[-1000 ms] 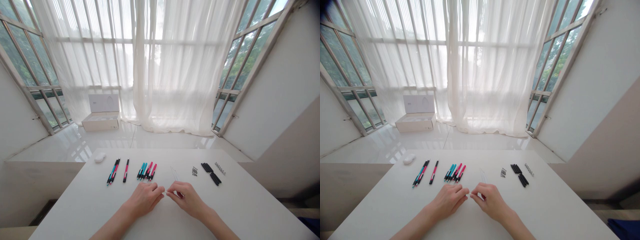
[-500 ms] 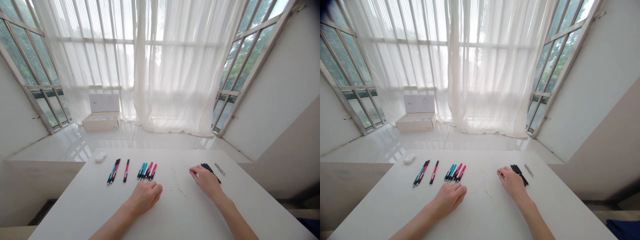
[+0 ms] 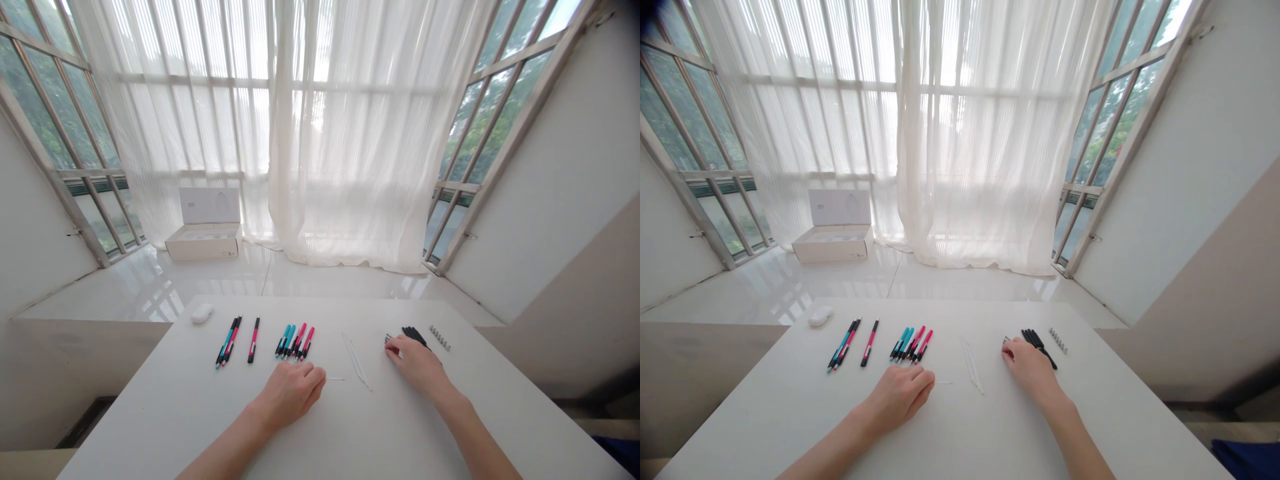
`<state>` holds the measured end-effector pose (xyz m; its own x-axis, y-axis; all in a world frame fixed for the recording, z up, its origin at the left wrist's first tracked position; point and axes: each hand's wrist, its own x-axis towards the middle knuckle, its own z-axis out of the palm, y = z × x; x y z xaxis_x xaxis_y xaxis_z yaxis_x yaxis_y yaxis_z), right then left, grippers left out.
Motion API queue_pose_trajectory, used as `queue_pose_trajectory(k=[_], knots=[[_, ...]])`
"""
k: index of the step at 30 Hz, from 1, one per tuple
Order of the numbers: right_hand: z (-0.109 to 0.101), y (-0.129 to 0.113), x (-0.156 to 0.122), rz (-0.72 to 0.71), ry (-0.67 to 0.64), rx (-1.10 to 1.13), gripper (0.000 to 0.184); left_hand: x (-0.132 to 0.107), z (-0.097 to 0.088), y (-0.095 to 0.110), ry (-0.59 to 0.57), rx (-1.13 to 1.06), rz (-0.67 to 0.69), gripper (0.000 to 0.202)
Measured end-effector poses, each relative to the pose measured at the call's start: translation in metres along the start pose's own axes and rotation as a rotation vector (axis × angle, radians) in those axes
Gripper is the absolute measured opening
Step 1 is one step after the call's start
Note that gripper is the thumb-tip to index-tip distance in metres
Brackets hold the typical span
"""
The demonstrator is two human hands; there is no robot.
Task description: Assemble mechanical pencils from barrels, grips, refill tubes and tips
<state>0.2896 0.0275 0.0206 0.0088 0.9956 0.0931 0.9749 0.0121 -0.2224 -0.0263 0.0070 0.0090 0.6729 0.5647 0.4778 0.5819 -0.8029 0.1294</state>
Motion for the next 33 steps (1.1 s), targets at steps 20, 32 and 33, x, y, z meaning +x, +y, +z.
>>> queue_pose_trajectory(k=[20,32,33], knots=[[-0.002,-0.08,-0.026,-0.156,-0.205,1.041,0.009,0.001,0.003,-0.003,0.033,0.003,-0.076,0.028],[0.006,-0.085,-0.029,-0.168,-0.214,1.069,0.01,0.002,0.0,-0.002,0.025,-0.018,-0.08,0.025],[0.006,-0.085,-0.029,-0.17,-0.215,1.071,0.01,0.002,0.0,-0.002,0.024,-0.02,-0.077,0.025]])
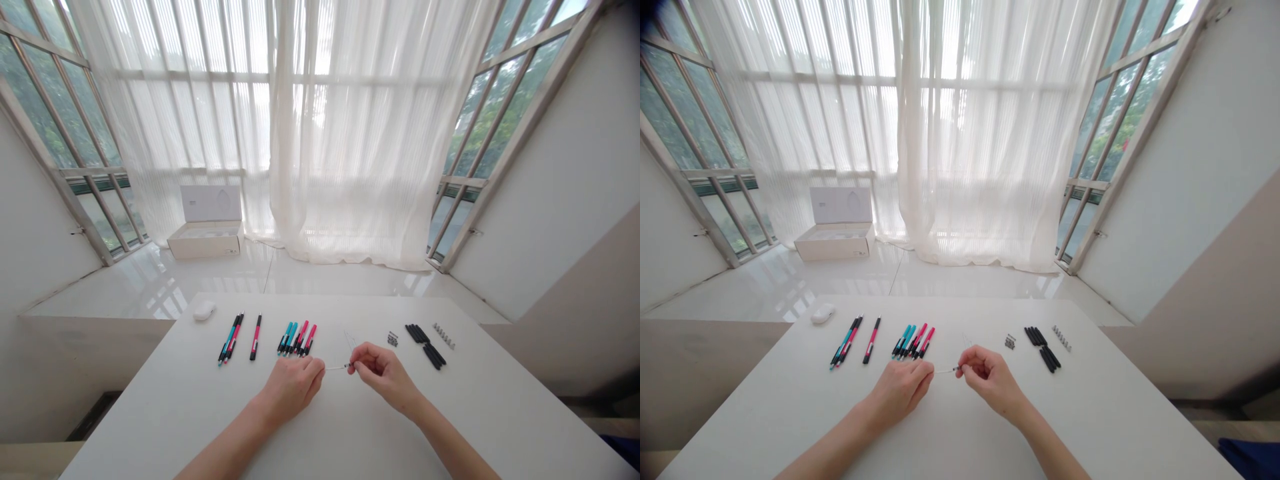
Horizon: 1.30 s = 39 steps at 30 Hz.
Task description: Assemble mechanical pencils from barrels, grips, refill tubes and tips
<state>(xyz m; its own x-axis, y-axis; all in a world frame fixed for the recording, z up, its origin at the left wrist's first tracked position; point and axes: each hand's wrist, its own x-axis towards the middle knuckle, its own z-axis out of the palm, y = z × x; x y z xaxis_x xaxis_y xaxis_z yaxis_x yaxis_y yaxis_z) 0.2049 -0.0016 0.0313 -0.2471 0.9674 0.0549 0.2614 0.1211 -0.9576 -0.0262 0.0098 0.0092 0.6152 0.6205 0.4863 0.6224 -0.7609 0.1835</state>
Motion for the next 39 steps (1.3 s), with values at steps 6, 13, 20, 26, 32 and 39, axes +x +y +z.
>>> queue_pose_trajectory(k=[6,13,20,26,32,39], knots=[[0.006,-0.002,-0.001,-0.007,-0.006,0.011,0.013,-0.002,0.002,-0.001,0.004,0.0,0.008,0.025],[0.006,-0.003,-0.001,-0.01,0.069,0.092,0.014,-0.001,0.003,-0.001,0.026,0.011,0.013,0.024],[0.012,0.003,-0.002,-0.033,0.037,0.051,0.01,-0.002,0.0,0.001,0.034,-0.017,0.004,0.023],[0.017,0.005,-0.005,-0.166,0.096,-0.305,0.011,-0.002,0.0,0.0,0.017,-0.021,0.009,0.022],[0.022,0.005,-0.008,-0.33,0.07,-0.51,0.01,-0.002,0.001,0.001,-0.028,-0.003,0.03,0.022],[0.021,0.008,-0.008,-0.326,0.037,-0.568,0.01,-0.001,0.0,0.001,-0.1,0.043,0.1,0.014]])
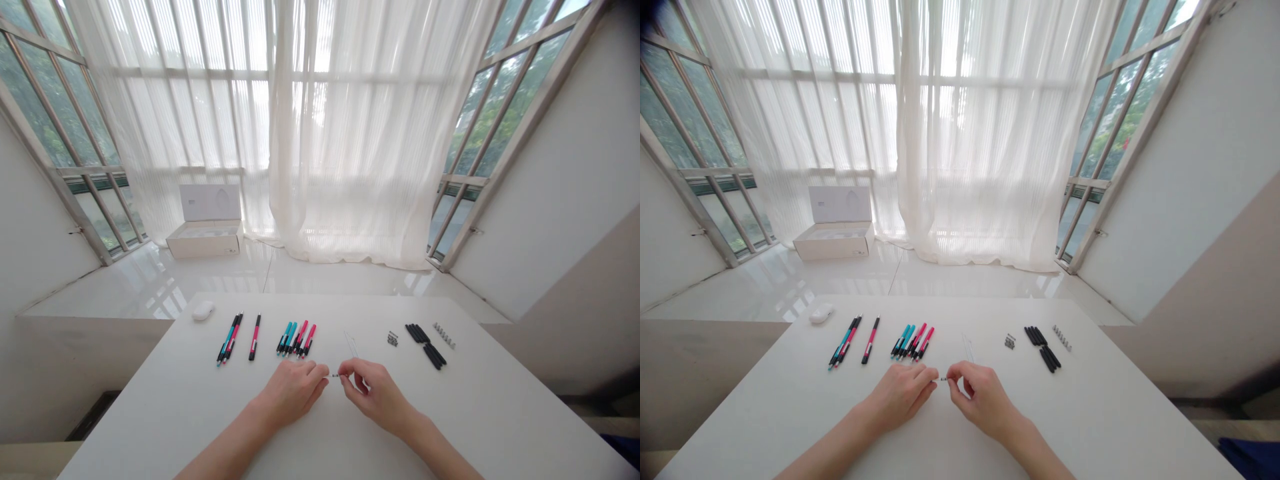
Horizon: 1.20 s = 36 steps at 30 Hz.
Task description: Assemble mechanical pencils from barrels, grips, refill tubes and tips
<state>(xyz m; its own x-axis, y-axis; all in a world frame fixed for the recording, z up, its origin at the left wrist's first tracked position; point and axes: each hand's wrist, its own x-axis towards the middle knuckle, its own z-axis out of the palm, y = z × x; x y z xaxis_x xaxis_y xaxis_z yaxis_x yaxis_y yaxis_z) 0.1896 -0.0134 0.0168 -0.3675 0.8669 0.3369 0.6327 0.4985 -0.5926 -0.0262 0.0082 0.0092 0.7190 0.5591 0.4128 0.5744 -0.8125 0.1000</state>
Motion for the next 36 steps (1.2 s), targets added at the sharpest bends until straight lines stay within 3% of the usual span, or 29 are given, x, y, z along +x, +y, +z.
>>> queue_pose_trajectory(k=[14,17,19,22,24,27,30,33,36], knots=[[0.0,-0.005,0.0,0.038,-0.139,0.032,0.016,-0.001,0.001,0.002,-0.042,0.125,0.07,0.011],[-0.008,-0.001,0.003,0.018,-0.143,0.01,0.021,-0.001,0.002,0.001,-0.037,0.12,0.052,0.015],[-0.023,0.009,0.006,0.044,-0.065,-0.065,0.028,-0.001,0.002,0.001,-0.033,0.101,0.034,0.017],[-0.055,0.035,0.007,0.213,0.159,-0.299,0.036,-0.001,0.002,0.001,-0.016,0.05,0.003,0.019],[-0.078,0.055,0.004,0.409,0.221,-0.479,0.034,-0.001,0.003,0.001,0.001,0.014,-0.013,0.021],[-0.106,0.079,-0.005,0.671,0.153,-0.624,0.029,-0.002,0.004,0.0,0.005,-0.009,-0.026,0.023],[-0.123,0.094,-0.014,0.808,0.098,-0.624,0.025,-0.001,0.003,0.0,-0.019,0.011,-0.023,0.024],[-0.128,0.1,-0.019,0.857,0.023,-0.575,0.023,-0.001,0.003,0.001,-0.034,0.034,-0.013,0.023],[-0.124,0.102,-0.02,0.791,-0.051,-0.515,0.021,-0.001,0.002,0.001,-0.029,0.044,-0.009,0.022]])
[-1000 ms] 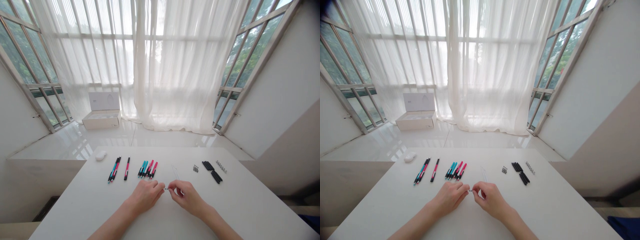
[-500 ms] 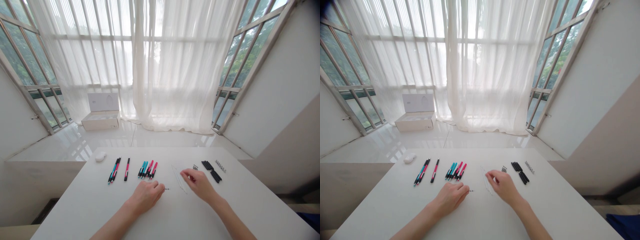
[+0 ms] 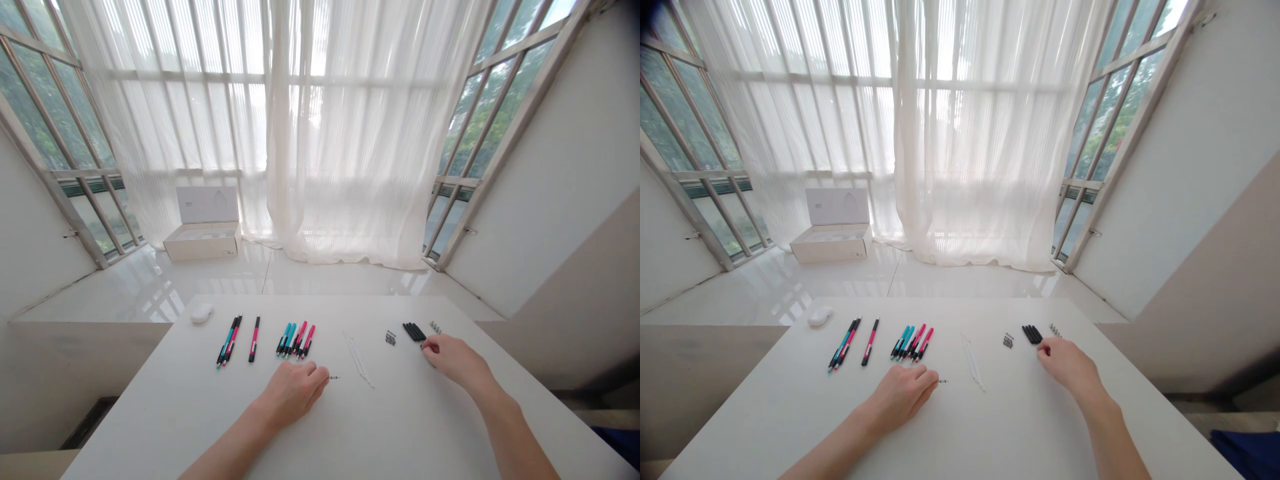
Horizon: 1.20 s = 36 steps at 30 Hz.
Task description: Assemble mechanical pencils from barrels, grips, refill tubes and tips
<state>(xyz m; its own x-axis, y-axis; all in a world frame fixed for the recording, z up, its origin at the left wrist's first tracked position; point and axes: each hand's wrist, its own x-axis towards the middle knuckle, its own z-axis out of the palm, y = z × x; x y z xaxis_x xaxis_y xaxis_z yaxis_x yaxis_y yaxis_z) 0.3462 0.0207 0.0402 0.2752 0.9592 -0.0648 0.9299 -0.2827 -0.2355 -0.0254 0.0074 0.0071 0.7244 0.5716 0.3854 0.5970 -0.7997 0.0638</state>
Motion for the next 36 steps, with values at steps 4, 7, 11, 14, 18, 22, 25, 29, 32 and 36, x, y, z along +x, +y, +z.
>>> queue_pose_trajectory(k=[4,7,11,14,18,22,25,29,32,36], knots=[[0.005,-0.001,0.001,-0.054,-0.008,0.026,0.021,0.0,0.001,0.0,0.015,-0.013,0.005,0.022],[0.004,-0.001,0.001,0.027,0.01,-0.006,0.02,0.0,0.001,-0.001,0.019,-0.021,0.001,0.023],[0.002,-0.002,0.001,-0.083,-0.041,0.031,0.018,-0.001,0.001,-0.001,0.009,-0.021,-0.007,0.023],[0.005,-0.002,0.0,-0.071,-0.021,0.02,0.017,-0.001,0.0,0.0,0.02,-0.036,-0.015,0.023],[0.007,-0.003,-0.002,-0.035,-0.066,0.01,0.014,0.0,-0.002,0.001,0.021,-0.029,-0.01,0.023],[0.001,-0.015,-0.006,-0.134,-0.069,0.065,0.015,0.0,-0.001,0.001,0.017,-0.031,-0.02,0.022],[-0.002,-0.035,-0.013,-0.31,-0.024,0.175,0.017,0.0,0.0,0.0,0.016,-0.054,-0.034,0.023],[0.008,-0.072,-0.033,-0.53,-0.1,0.325,0.018,0.0,-0.001,0.0,0.023,-0.059,-0.04,0.025],[0.02,-0.097,-0.05,-0.67,-0.177,0.357,0.014,0.0,-0.002,0.001,0.027,-0.05,-0.041,0.025],[0.026,-0.114,-0.065,-0.718,-0.211,0.36,0.013,0.001,-0.002,0.001,0.009,-0.03,-0.043,0.024]])
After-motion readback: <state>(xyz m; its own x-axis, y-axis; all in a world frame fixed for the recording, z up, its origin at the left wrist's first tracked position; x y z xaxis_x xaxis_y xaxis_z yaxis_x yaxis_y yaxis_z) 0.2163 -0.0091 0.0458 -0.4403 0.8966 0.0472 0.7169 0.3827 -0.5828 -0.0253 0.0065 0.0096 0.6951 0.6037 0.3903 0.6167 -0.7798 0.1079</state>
